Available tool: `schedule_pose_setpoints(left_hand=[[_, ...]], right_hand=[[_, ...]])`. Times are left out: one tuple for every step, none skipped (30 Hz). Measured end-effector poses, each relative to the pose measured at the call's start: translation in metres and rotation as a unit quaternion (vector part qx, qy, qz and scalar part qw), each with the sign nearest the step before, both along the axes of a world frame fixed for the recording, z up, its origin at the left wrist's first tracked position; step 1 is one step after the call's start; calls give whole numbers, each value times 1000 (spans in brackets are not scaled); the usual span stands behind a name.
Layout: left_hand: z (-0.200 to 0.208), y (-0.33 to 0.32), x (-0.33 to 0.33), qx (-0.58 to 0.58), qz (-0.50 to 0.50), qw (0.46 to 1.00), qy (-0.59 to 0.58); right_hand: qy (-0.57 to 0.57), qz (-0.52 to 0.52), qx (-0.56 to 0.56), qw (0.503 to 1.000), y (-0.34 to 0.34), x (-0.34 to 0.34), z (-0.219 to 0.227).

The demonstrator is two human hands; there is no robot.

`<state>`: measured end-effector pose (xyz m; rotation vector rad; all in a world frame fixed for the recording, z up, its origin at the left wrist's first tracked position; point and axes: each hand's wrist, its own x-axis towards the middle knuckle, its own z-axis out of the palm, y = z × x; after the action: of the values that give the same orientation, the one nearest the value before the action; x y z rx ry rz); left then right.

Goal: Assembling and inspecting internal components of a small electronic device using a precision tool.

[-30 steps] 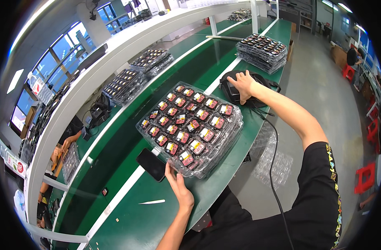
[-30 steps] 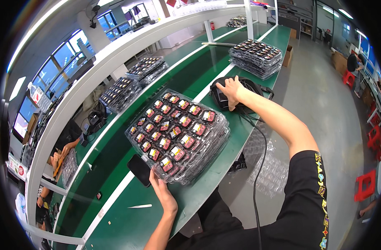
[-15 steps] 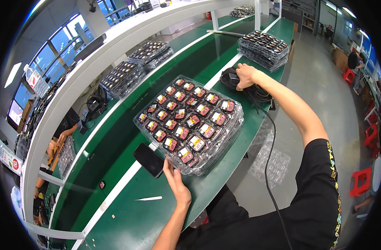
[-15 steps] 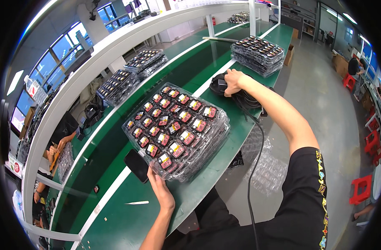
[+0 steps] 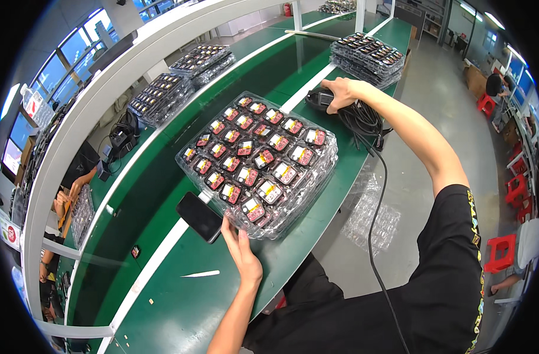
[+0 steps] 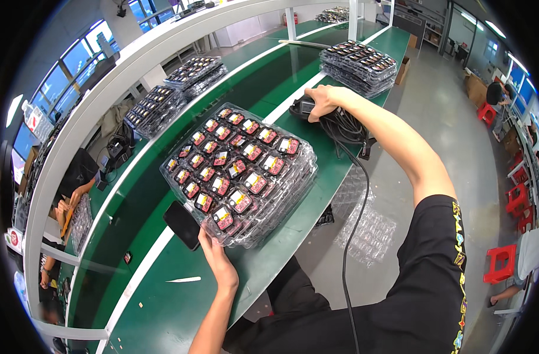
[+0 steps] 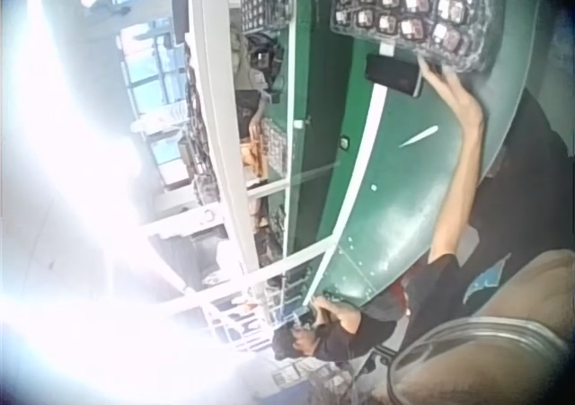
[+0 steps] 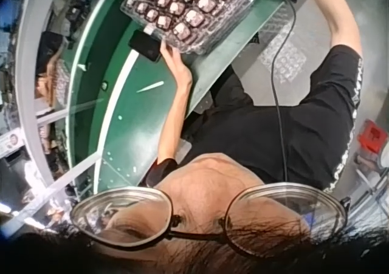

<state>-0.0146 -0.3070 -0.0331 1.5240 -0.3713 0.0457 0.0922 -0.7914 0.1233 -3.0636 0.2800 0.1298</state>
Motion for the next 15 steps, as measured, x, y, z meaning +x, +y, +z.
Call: schedule_pose_setpoints(left_hand=[[0,0,0,-4,0,1000,3],[-1,1,0,-4,1,1000,5],[-2,1,0,-2,-1,1000,8],[-3,1,1,0,-3,1000,10],[-4,1,2,1,-3,1000,11],[-5,1,2,8,3,1000,2],[-6,1,2,17,10,1000,-6],[-6,2,2,19,10,1000,-4],[-5,2,2,4,6,1000,6],[-4,1,3,-10,3,1000,17],[-7,2,3,-9,5,1000,19],[-6,4,4,-6,7,1000,18],[-5,2,3,-5,6,1000,18],[-4,0,2,-3,4,1000,19],[-4,0,1,-3,6,1000,18]], right_hand=[[2,1,0,1000,2,-3,4],[7,5,4,1000,5,-5,8],[10,8,7,1000,2,-6,10],[14,10,11,1000,2,-7,11],[1,10,1,1000,-1,-6,10],[3,9,2,1000,-2,-4,11],[5,3,3,1000,-2,-1,13],[8,-2,4,1000,-2,3,14],[11,-14,4,1000,-4,9,14],[23,-15,24,999,-8,14,17],[55,-18,41,998,-12,20,21],[86,-18,57,995,-14,30,25],[44,-26,61,997,-27,31,19],[24,-20,78,996,-41,32,16],[20,-15,91,996,-47,35,15]])
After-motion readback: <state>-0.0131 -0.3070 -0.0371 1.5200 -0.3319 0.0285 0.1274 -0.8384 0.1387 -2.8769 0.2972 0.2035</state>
